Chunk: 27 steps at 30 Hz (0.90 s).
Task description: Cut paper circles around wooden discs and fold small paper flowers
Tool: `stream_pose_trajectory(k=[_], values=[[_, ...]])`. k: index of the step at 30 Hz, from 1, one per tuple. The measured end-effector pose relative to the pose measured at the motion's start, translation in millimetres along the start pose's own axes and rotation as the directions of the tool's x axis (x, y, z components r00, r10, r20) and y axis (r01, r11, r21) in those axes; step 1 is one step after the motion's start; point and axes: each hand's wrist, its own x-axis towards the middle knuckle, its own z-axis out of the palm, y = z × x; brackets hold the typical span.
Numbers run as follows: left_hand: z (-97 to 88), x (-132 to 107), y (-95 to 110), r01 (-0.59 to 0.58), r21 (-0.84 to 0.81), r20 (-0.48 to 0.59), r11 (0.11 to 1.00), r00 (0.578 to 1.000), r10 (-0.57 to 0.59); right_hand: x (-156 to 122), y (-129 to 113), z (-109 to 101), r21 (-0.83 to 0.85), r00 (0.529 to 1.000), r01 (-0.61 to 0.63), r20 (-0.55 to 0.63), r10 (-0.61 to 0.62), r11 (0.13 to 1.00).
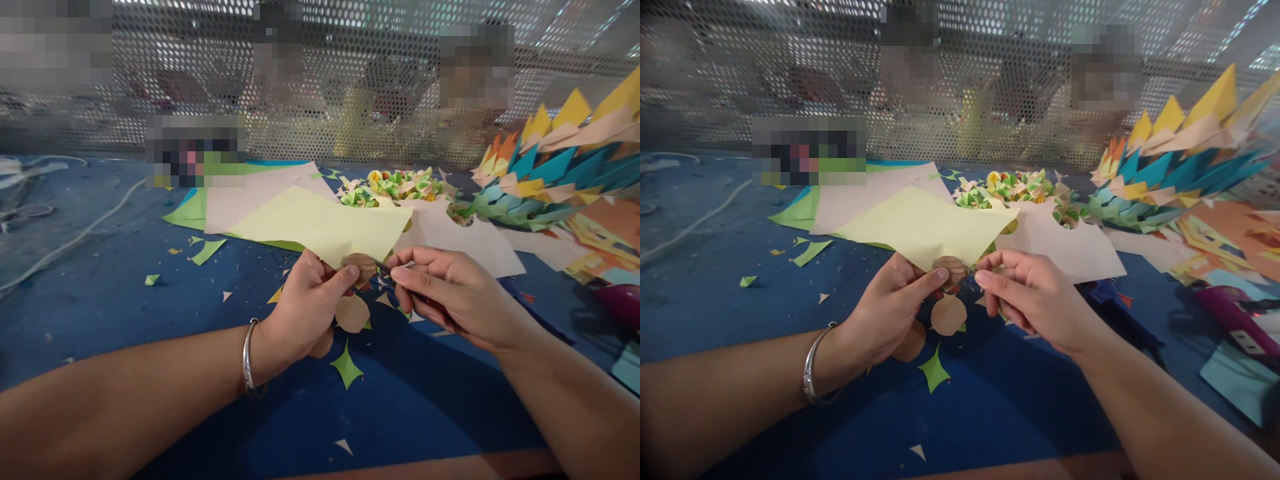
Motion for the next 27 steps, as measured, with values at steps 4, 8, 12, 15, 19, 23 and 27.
stream_pose_trajectory(k=[4, 8, 12, 15, 19, 23, 27], values=[[-0.7, -1.5, -0.1, 0.019, 0.028, 0.049, 0.999, 0.999, -0.021, 0.8, -0.8, 1.0, 0.006, 1.0, -0.005, 0.0, 0.005, 1.0], [-0.2, -2.4, 0.7, 0.054, 0.047, 0.039, 0.997, 0.998, -0.056, 0.6, -1.0, 0.5, -0.003, 1.0, -0.001, 0.005, 0.001, 1.0], [1.9, -3.5, 2.8, 0.104, 0.001, 0.012, 0.995, 0.995, -0.104, 0.9, -1.2, 1.4, -0.007, 1.0, 0.01, -0.003, -0.01, 1.0], [2.6, -4.5, 2.2, 0.153, -0.022, -0.01, 0.988, 0.988, -0.153, 1.7, -1.0, 2.8, -0.01, 1.0, 0.009, -0.019, -0.009, 1.0], [2.6, -5.5, 0.0, 0.215, -0.032, -0.055, 0.976, 0.975, -0.217, 1.9, -0.1, 2.6, -0.025, 1.0, 0.014, -0.027, -0.015, 1.0], [1.2, -4.5, -1.0, 0.234, -0.03, -0.045, 0.972, 0.971, -0.235, 1.3, 0.6, 0.9, -0.04, 0.999, 0.024, -0.037, -0.025, 0.999], [-1.6, -2.2, -1.6, 0.214, -0.015, -0.047, 0.977, 0.976, -0.214, 0.3, 0.1, 0.0, -0.06, 0.998, 0.046, -0.049, -0.049, 0.997]])
